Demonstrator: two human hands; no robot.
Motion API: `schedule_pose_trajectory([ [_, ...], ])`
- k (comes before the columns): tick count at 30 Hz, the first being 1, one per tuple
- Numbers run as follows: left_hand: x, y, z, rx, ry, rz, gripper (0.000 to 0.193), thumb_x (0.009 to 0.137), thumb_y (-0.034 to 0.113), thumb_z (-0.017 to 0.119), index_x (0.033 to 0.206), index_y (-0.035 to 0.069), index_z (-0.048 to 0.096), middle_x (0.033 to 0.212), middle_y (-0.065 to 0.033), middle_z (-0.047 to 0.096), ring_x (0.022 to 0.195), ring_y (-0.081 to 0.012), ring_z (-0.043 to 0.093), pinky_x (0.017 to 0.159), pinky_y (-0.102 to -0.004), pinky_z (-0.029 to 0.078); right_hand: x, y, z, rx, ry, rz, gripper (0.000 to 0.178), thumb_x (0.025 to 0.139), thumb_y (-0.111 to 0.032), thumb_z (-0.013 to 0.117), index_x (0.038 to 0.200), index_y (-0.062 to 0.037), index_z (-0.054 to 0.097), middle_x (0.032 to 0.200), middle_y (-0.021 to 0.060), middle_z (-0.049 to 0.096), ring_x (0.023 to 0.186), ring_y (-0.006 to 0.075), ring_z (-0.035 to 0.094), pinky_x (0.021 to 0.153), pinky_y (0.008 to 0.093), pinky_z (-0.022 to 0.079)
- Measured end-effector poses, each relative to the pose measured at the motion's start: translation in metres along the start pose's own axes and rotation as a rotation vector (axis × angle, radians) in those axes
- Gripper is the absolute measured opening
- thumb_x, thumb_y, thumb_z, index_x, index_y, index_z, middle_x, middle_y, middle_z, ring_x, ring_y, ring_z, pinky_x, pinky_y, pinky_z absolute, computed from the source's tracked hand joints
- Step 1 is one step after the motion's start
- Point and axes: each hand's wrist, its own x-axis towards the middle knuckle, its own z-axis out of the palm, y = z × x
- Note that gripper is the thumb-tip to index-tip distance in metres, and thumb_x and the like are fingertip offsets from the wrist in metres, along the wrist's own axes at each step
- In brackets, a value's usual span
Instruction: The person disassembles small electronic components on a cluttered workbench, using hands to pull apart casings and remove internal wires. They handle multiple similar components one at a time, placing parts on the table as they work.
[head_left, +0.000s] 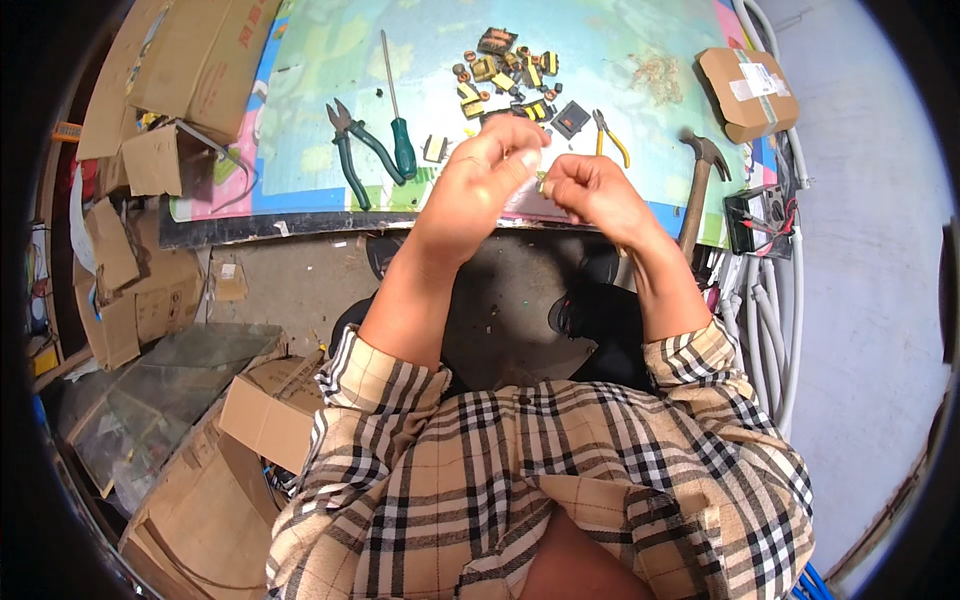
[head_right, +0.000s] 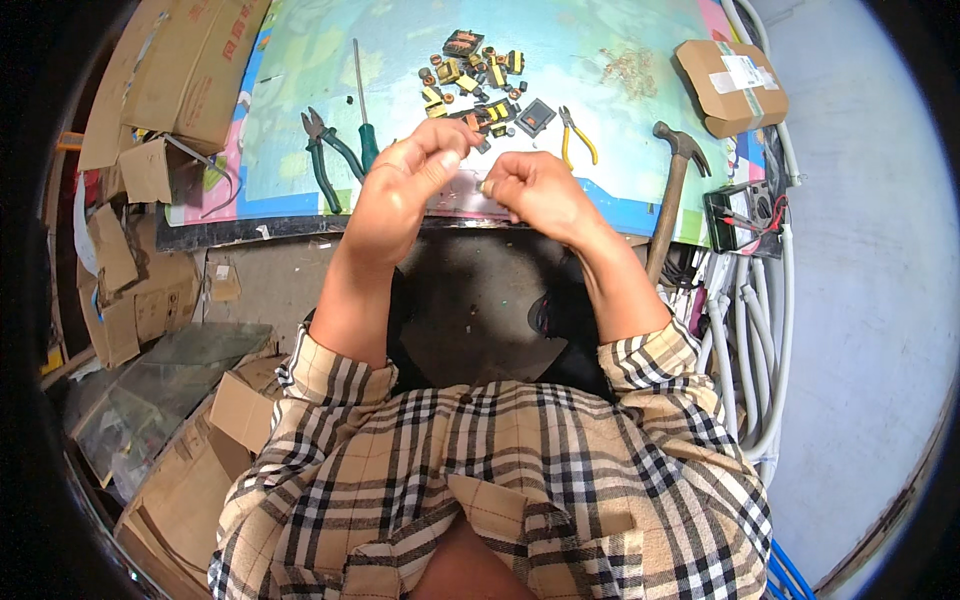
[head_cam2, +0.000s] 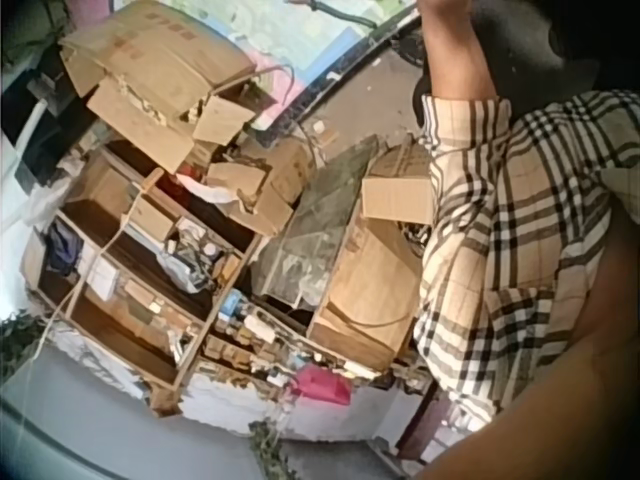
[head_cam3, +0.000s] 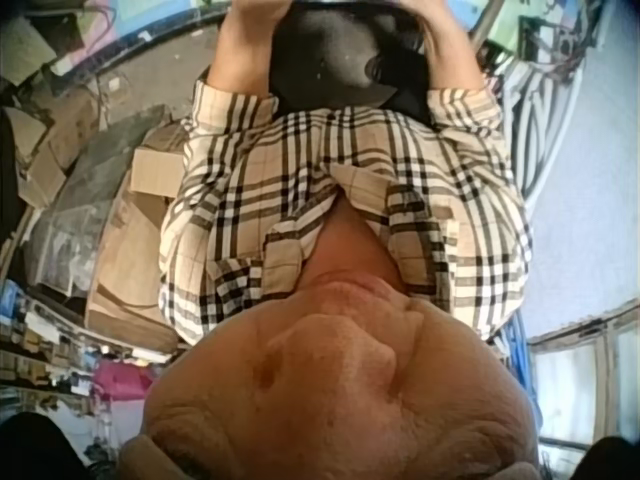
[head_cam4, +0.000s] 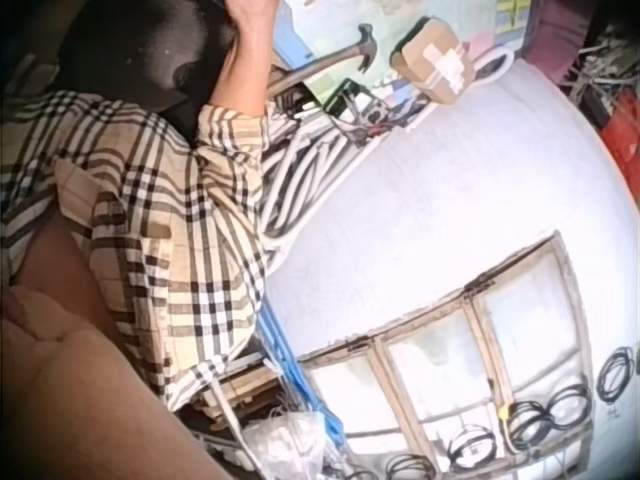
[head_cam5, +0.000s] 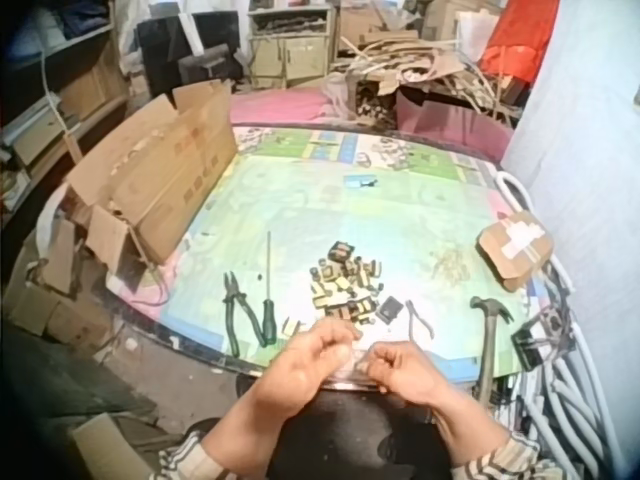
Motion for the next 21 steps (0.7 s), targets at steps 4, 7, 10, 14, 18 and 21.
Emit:
schedule_pose_trajectory([
  [4, 0.009, 0.000, -0.010, -0.305, 0.524, -0.189, 0.018, 0.093, 0.010, 0.055, 0.102, -0.005, 0.058, 0.102, -0.0120, 0.059, 0.098, -0.0202, 0.057, 0.088, -0.0363, 0.049, -0.011, -0.013, 0.003, -0.125, -0.005, -0.219, 0.012, 0.085, -0.011, 0.062, 0.079, -0.0010, 0.061, 0.058, -0.0044, 0.047, 0.053, 0.0040, 0.041, 0.048, 0.0234, 0.034],
  [7, 0.006, -0.013, -0.013, -0.358, 0.740, -0.328, 0.015, 0.093, 0.008, 0.053, 0.100, -0.005, 0.056, 0.100, -0.0113, 0.058, 0.091, -0.0202, 0.059, 0.081, -0.0344, 0.052, -0.011, -0.016, -0.002, -0.025, 0.070, -0.255, 0.010, 0.086, -0.010, 0.062, 0.082, -0.0016, 0.062, 0.058, -0.0047, 0.048, 0.052, 0.0028, 0.042, 0.048, 0.0224, 0.034],
  [10, 0.006, -0.012, -0.006, -0.261, 0.754, -0.393, 0.013, 0.093, 0.006, 0.052, 0.099, -0.005, 0.055, 0.099, -0.0106, 0.058, 0.087, -0.0199, 0.059, 0.078, -0.0333, 0.052, -0.005, -0.008, -0.008, -0.017, 0.130, -0.266, 0.010, 0.087, -0.011, 0.062, 0.083, -0.0021, 0.062, 0.059, -0.0041, 0.049, 0.051, 0.0032, 0.043, 0.048, 0.0222, 0.035],
  [14, 0.007, -0.011, -0.002, 0.264, 0.617, -0.157, 0.016, 0.090, 0.004, 0.053, 0.105, -0.002, 0.055, 0.096, -0.0114, 0.058, 0.090, -0.0209, 0.059, 0.077, -0.0332, 0.049, -0.004, -0.007, -0.009, -0.222, 0.121, -0.262, 0.011, 0.086, -0.011, 0.062, 0.082, -0.0004, 0.061, 0.062, 0.0002, 0.051, 0.055, 0.0071, 0.046, 0.050, 0.0251, 0.036],
  [18, 0.005, -0.005, 0.006, 0.692, 0.419, 0.245, 0.019, 0.083, 0.004, 0.060, 0.102, 0.002, 0.062, 0.091, -0.0125, 0.063, 0.092, -0.0287, 0.058, 0.080, -0.0360, 0.047, -0.003, -0.009, -0.004, -0.335, 0.155, -0.341, 0.011, 0.083, -0.010, 0.062, 0.082, 0.0011, 0.061, 0.068, 0.0061, 0.054, 0.059, 0.0126, 0.048, 0.054, 0.0282, 0.038],
  [21, 0.000, -0.007, 0.004, 0.912, 0.219, 0.169, 0.011, 0.081, 0.007, 0.063, 0.089, 0.005, 0.070, 0.092, -0.0112, 0.066, 0.094, -0.0296, 0.055, 0.086, -0.0379, 0.044, -0.005, -0.010, -0.005, -0.308, 0.164, -0.327, 0.011, 0.082, -0.010, 0.062, 0.083, 0.0010, 0.062, 0.070, 0.0078, 0.056, 0.060, 0.0147, 0.049, 0.055, 0.0286, 0.039],
])
